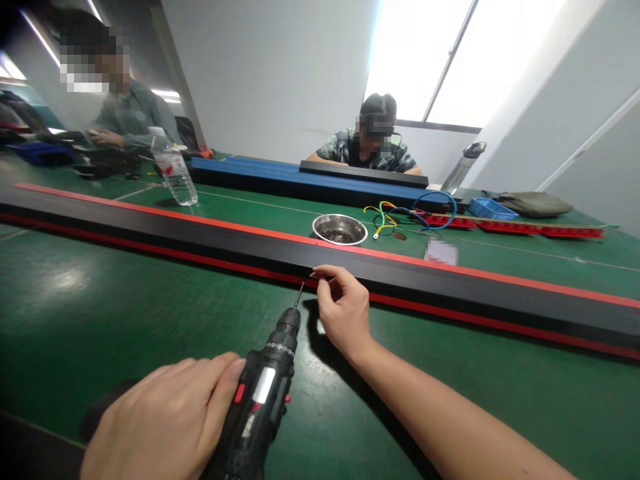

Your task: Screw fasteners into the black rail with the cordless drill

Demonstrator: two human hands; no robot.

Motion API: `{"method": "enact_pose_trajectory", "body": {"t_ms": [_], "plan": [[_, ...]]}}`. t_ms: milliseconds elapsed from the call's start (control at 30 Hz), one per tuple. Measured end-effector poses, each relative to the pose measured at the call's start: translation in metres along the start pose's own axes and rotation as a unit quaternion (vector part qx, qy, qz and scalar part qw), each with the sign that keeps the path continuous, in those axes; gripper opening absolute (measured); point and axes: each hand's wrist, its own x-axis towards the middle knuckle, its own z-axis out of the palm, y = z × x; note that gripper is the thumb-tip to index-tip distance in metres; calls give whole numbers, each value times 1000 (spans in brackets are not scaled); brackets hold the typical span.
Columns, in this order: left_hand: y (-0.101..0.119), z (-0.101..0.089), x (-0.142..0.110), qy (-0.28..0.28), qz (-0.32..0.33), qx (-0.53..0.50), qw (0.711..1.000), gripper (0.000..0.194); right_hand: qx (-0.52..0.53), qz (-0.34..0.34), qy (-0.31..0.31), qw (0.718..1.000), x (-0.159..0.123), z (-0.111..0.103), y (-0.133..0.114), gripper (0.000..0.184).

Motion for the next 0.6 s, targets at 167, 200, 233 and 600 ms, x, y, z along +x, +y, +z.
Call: {"method": "enact_pose_trajectory", "body": {"t_ms": [167, 200, 233, 600], "plan": [[0, 3, 0, 13, -13, -14, 1000, 40, -4, -13, 16, 1000, 12, -6, -9, 22], [0, 3, 0, 8, -15, -16, 1000, 39, -14, -19, 12, 1000, 19, -9, -12, 24], [0, 3, 0, 2, -17, -18, 1000, 39, -33, -27, 6, 999, 29, -13, -14, 25], [3, 1, 3, 8, -41, -16, 999, 39, -354, 81, -133, 922, 193, -15, 31, 19]]}}
